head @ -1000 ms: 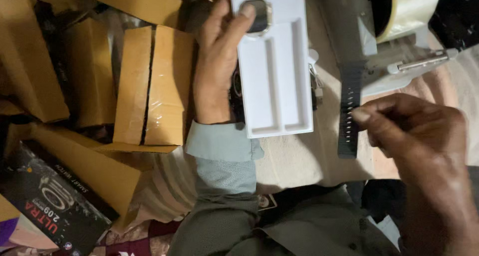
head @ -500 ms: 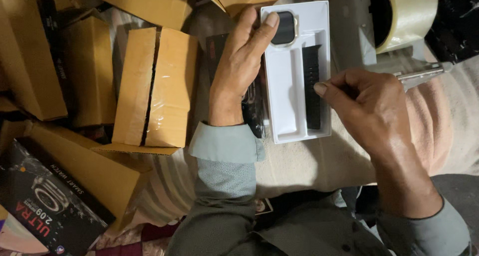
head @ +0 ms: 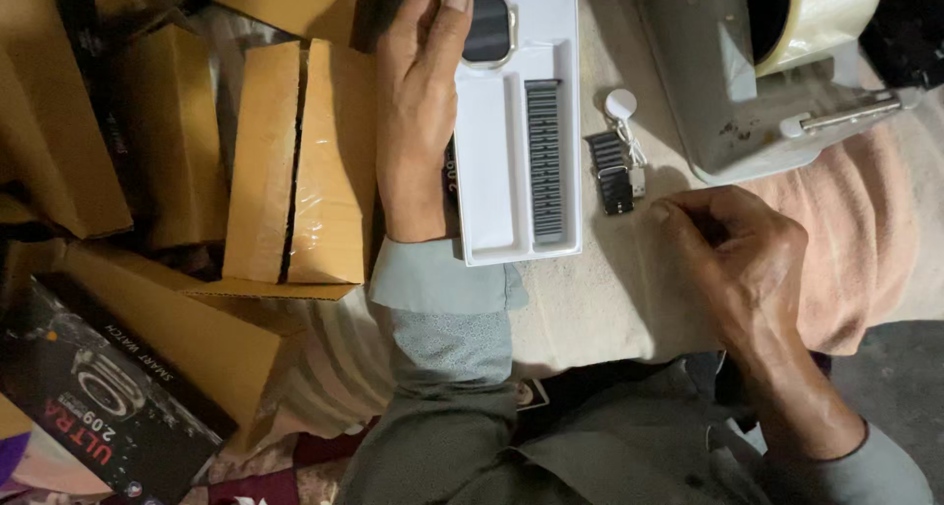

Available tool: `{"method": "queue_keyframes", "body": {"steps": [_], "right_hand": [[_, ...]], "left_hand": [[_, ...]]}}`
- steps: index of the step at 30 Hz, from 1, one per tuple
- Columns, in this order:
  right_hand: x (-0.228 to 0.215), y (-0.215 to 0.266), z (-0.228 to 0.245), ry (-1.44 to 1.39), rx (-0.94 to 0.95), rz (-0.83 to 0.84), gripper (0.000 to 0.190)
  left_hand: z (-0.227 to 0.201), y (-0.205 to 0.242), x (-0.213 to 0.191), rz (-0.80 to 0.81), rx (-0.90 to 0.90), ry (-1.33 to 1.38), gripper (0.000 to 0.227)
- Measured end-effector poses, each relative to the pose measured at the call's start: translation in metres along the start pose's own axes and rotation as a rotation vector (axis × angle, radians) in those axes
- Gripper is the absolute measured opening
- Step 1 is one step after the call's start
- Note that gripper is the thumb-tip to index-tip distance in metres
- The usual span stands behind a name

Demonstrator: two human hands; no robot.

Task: The person unpacks smartwatch boxes, removes the watches and accessories, then repacks them into new boxes and seals them with tape. The process is repeated for multiple units, including watches with different strap colors.

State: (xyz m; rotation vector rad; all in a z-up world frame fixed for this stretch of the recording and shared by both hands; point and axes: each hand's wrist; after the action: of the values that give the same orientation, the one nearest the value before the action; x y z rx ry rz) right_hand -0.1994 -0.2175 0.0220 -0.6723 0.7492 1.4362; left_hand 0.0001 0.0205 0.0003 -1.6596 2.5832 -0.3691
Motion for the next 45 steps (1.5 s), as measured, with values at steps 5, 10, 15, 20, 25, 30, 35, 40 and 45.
{"method": "queue_keyframes", "body": {"steps": [5, 10, 15, 20, 25, 30, 35, 40, 45], "right_hand": [[0.005, -0.002, 0.005, -0.076, 0.022, -0.013, 0.022], [0.014, -0.022, 0.006, 0.097, -0.03, -0.004, 0.027], [0.021, -0.034, 0.012, 0.251, 0.043, 0.016, 0.035], [0.022, -0.036, 0.016, 0.322, -0.013, 0.011, 0.039], [0.019, -0.044, 0.006, 0.322, -0.024, 0.092, 0.035], [0.016, -0.047, 0.003, 0.3, -0.039, 0.039, 0.028], [0.018, -0.055, 0.007, 0.297, 0.016, 0.081, 0.029], [0.008, -0.062, 0.011, -0.046, 0.145, 0.231, 0.025], [-0.01, -0.045, 0.017, -0.349, 0.211, 0.228, 0.017]], "left_hand": [[-0.009, 0.001, 0.004, 0.052, 0.06, 0.055, 0.032], [-0.013, 0.002, 0.003, 0.046, 0.079, -0.033, 0.031], [-0.01, 0.001, 0.002, 0.035, 0.048, -0.074, 0.033], [-0.009, 0.002, 0.002, 0.047, 0.079, -0.034, 0.032], [-0.009, 0.001, 0.005, 0.05, 0.07, 0.014, 0.033], [-0.005, 0.001, 0.003, 0.059, 0.068, -0.025, 0.034], [-0.006, -0.001, 0.006, 0.065, 0.078, 0.037, 0.031], [-0.012, -0.006, 0.009, 0.063, 0.062, 0.046, 0.025], [-0.003, -0.001, 0.004, 0.071, 0.07, -0.001, 0.029]]}}
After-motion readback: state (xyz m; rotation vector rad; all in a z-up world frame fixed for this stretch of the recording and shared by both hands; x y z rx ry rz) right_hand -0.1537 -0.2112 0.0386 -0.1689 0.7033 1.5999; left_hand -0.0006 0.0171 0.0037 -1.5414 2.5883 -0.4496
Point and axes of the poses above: each hand's wrist, its own y-axis away from the middle knuckle, its own x-axis out of the palm, z = x × y, and after that the axes turned 15 degrees about z, right-handed
